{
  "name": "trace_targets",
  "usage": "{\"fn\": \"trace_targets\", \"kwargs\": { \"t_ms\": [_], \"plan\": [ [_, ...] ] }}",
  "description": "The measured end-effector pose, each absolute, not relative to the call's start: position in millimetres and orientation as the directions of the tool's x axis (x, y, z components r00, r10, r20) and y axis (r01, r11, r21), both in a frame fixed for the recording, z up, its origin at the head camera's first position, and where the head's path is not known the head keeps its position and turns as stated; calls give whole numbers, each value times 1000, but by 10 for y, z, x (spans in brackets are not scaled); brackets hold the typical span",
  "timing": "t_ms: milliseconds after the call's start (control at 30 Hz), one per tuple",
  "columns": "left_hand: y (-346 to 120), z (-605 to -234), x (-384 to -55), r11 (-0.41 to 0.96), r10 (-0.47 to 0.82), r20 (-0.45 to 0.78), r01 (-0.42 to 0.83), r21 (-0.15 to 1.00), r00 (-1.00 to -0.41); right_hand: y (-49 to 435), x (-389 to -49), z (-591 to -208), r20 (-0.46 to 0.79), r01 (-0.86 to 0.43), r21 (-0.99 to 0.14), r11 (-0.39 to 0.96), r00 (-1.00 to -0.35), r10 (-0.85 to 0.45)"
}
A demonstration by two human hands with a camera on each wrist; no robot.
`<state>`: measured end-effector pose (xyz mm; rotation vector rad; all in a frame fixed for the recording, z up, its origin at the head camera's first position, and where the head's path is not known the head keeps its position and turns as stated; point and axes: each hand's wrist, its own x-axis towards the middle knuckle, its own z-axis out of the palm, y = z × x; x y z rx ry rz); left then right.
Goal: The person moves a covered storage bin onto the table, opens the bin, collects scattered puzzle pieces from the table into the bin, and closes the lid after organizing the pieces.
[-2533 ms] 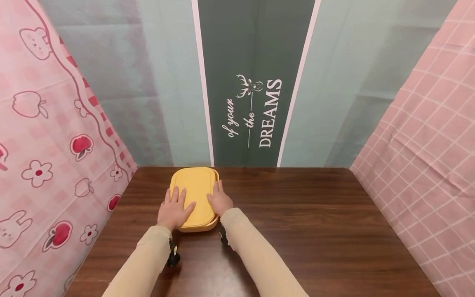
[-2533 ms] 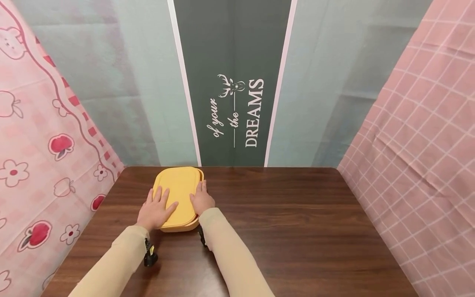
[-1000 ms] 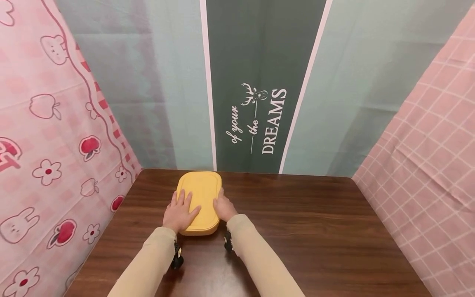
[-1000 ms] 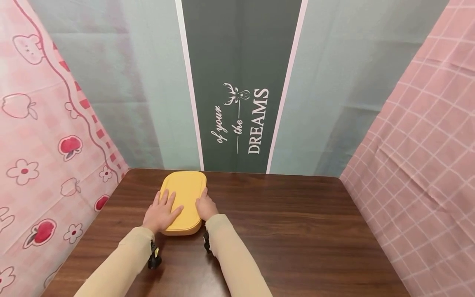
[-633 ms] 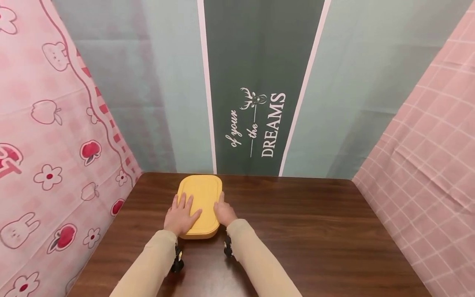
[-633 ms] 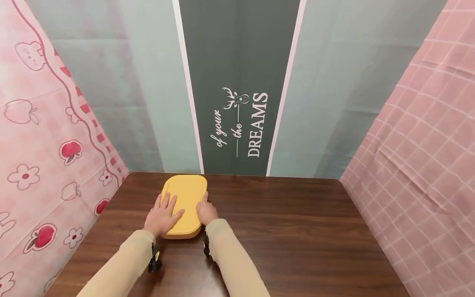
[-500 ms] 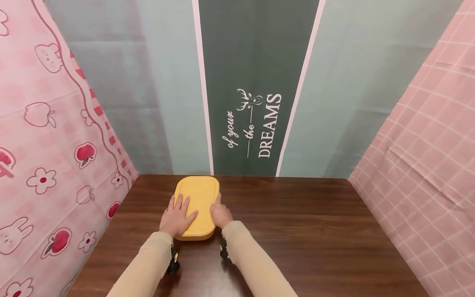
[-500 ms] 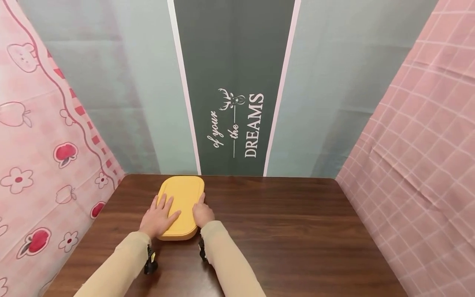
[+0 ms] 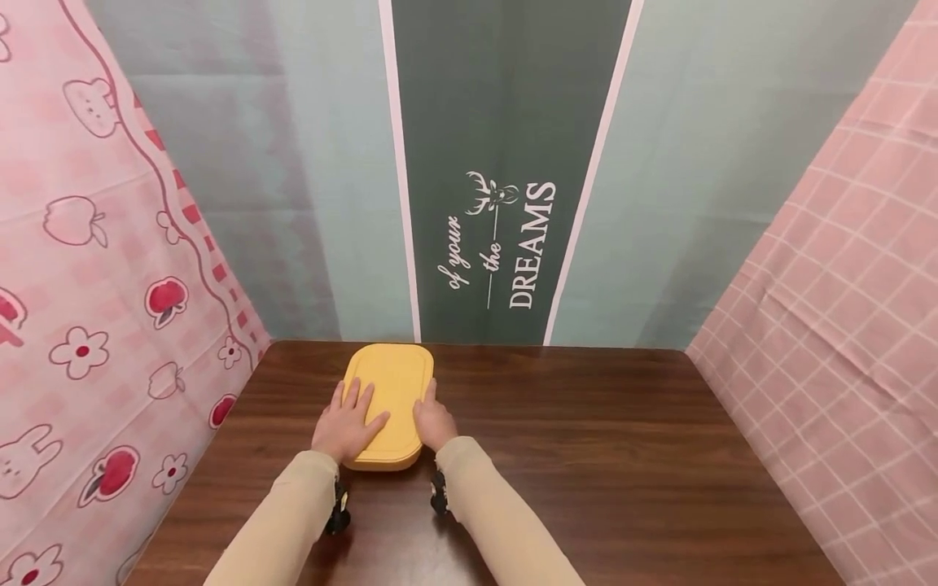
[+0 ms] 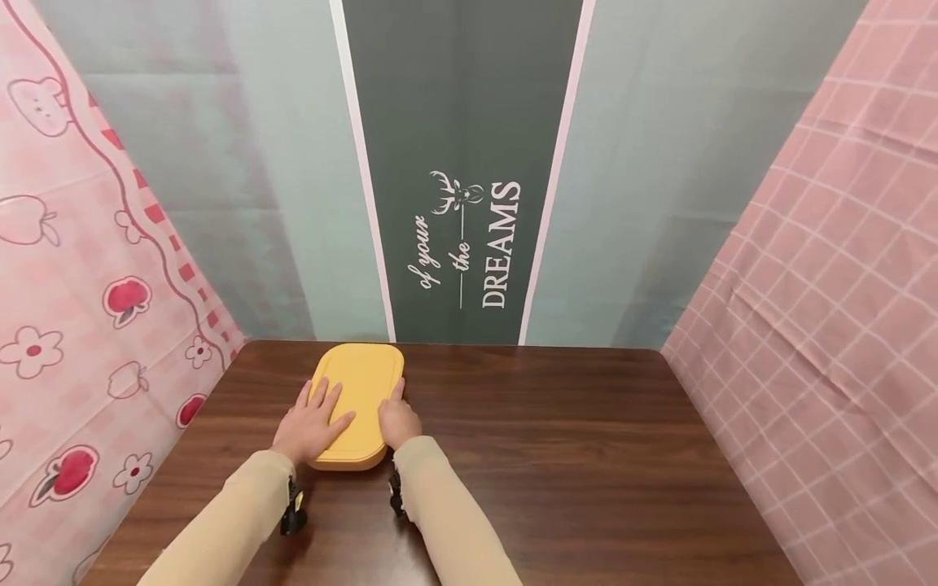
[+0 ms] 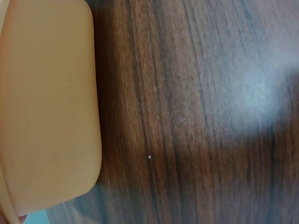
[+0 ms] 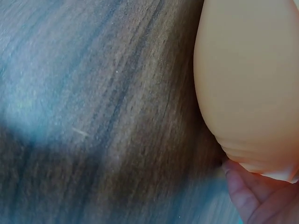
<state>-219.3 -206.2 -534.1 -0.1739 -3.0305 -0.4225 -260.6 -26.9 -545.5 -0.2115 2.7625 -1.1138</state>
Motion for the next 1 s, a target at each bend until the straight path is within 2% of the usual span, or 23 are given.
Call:
{"fn": "trace_targets", "kwargs": {
  "t_ms": [633, 833, 1000],
  "plan": [
    [-2027, -5323, -2241, 962, 130, 87, 147, 231, -988, -150, -2617, -5362, -102, -91, -709, 700, -968, -229],
    [-1911, -5234, -2302, 971, 92, 56, 102, 218, -994, 154, -2616, -5318, -51, -166, -587, 793, -969, -241],
    [-1766, -5286, -2324, 977, 47, 107, 69, 202, -993, 469, -2612, -5252, 37, -198, -431, 880, -979, -202]
  ]
}}
